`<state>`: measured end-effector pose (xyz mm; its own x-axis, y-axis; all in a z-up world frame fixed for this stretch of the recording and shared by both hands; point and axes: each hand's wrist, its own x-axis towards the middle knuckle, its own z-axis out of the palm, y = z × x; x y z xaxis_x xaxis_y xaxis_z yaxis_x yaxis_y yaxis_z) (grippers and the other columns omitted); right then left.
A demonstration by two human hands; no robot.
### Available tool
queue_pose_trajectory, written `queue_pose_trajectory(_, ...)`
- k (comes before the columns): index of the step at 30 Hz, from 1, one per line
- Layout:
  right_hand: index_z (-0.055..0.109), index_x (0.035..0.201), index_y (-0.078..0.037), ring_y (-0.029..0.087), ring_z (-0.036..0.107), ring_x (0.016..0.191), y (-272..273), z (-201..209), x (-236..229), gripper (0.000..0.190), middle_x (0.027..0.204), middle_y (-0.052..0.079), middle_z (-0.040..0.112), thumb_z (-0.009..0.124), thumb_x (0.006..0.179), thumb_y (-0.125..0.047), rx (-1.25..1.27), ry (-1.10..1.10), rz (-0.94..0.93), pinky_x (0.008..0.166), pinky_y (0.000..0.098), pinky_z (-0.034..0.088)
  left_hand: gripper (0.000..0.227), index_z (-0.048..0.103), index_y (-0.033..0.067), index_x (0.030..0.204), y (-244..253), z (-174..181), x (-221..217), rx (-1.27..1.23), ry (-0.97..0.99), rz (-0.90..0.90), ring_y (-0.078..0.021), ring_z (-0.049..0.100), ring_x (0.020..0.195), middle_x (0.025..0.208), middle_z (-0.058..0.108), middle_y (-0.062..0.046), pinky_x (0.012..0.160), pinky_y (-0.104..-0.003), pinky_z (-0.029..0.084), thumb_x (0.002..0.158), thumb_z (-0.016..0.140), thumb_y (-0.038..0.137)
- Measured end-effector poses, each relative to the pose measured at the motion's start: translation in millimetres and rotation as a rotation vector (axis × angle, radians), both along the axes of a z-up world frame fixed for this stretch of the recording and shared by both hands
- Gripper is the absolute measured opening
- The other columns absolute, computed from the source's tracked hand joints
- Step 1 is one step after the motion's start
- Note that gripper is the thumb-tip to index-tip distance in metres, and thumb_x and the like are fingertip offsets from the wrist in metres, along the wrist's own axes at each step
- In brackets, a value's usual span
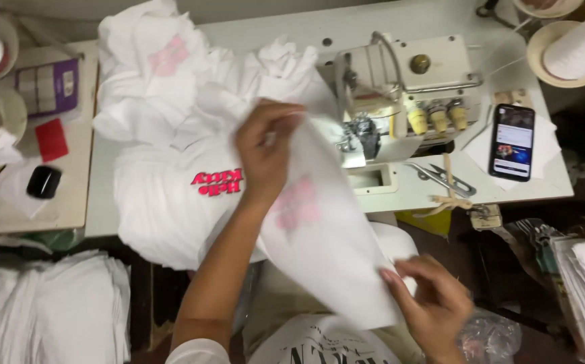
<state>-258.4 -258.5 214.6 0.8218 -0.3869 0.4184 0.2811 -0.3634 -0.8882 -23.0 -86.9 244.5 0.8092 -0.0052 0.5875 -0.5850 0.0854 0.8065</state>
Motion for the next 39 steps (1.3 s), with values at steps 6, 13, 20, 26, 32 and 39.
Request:
queue_pose_trajectory(6, 0.071, 0.123, -0.014, 0.016, 0.069, 0.09, -60.4, -181.9, 42.0, 0.041, 0.1, 0.004, 0.074, 0.08, 0.084, -0.018, -0.033, 0.632, -0.029, 0.079, 0.0312, 0.059, 0.016, 0.077, 0.0196, 0.08, -37.8, -168.2, 65.3, 0.733, -0.291, 0.139, -0.0214, 0.045, 0.077, 0.083, 0.045, 0.001, 0.065, -0.033, 0.042, 0.079, 0.088, 0.008)
queue_pose_trajectory(13, 0.073, 0.12, -0.002, 0.03, 0.071, 0.103, -51.2, -175.8, 137.4, 0.036, 0.105, 0.017, 0.074, 0.083, 0.088, -0.014, 0.125, 0.521, 0.021, 0.093, 0.0416, 0.057, 0.01, 0.07, 0.0115, 0.101, -47.2, -182.4, 18.0, 0.926, -0.289, 0.125, -0.0262, 0.067, 0.092, 0.095, 0.064, -0.005, 0.077, -0.035, 0.056, 0.101, 0.064, 0.019)
queue_pose_trajectory(20, 0.081, 0.1, -0.004, 0.006, 0.051, 0.061, -61.4, -169.4, 128.6, 0.017, 0.064, 0.002, 0.061, 0.084, 0.087, -0.014, 0.428, 0.516, -0.064, 0.057, 0.0226, 0.049, 0.032, 0.066, 0.0067, 0.132, -72.6, -166.0, -18.6, 0.88, -0.357, 0.225, -0.0387, 0.055, 0.136, 0.141, 0.061, -0.022, 0.111, -0.051, 0.04, 0.106, 0.058, 0.024)
queue_pose_trajectory(26, 0.083, 0.097, -0.007, 0.006, 0.052, 0.063, -55.7, -148.6, 118.5, 0.017, 0.063, 0.002, 0.065, 0.088, 0.081, -0.012, 0.339, 0.536, -0.131, 0.058, 0.0224, 0.048, 0.026, 0.067, 0.006, 0.127, -68.1, -187.0, 8.4, 0.831, -0.325, 0.25, -0.0323, 0.064, 0.125, 0.133, 0.067, -0.018, 0.105, -0.044, 0.046, 0.107, 0.053, 0.015)
queue_pose_trajectory(32, 0.082, 0.093, -0.006, 0.01, 0.056, 0.062, -24.5, -161.4, 125.9, 0.018, 0.062, 0.007, 0.067, 0.091, 0.079, -0.012, 0.356, 0.523, -0.139, 0.059, 0.0268, 0.051, 0.023, 0.069, 0.0064, 0.123, -43.6, -179.7, 64.6, 0.595, -0.171, 0.087, -0.0312, 0.068, 0.115, 0.122, 0.073, -0.011, 0.101, -0.042, 0.051, 0.103, 0.064, 0.018)
queue_pose_trajectory(39, 0.077, 0.096, -0.004, 0.006, 0.056, 0.065, -28.9, -159.9, 159.8, 0.017, 0.068, 0.003, 0.063, 0.087, 0.085, -0.012, 0.455, 0.453, -0.132, 0.061, 0.0223, 0.053, 0.098, 0.032, -0.0046, 0.157, 26.8, -174.6, -50.7, 1.07, 0.662, -0.072, -0.0502, 0.059, 0.125, 0.14, 0.056, -0.034, 0.103, -0.06, 0.047, 0.09, 0.072, 0.054)
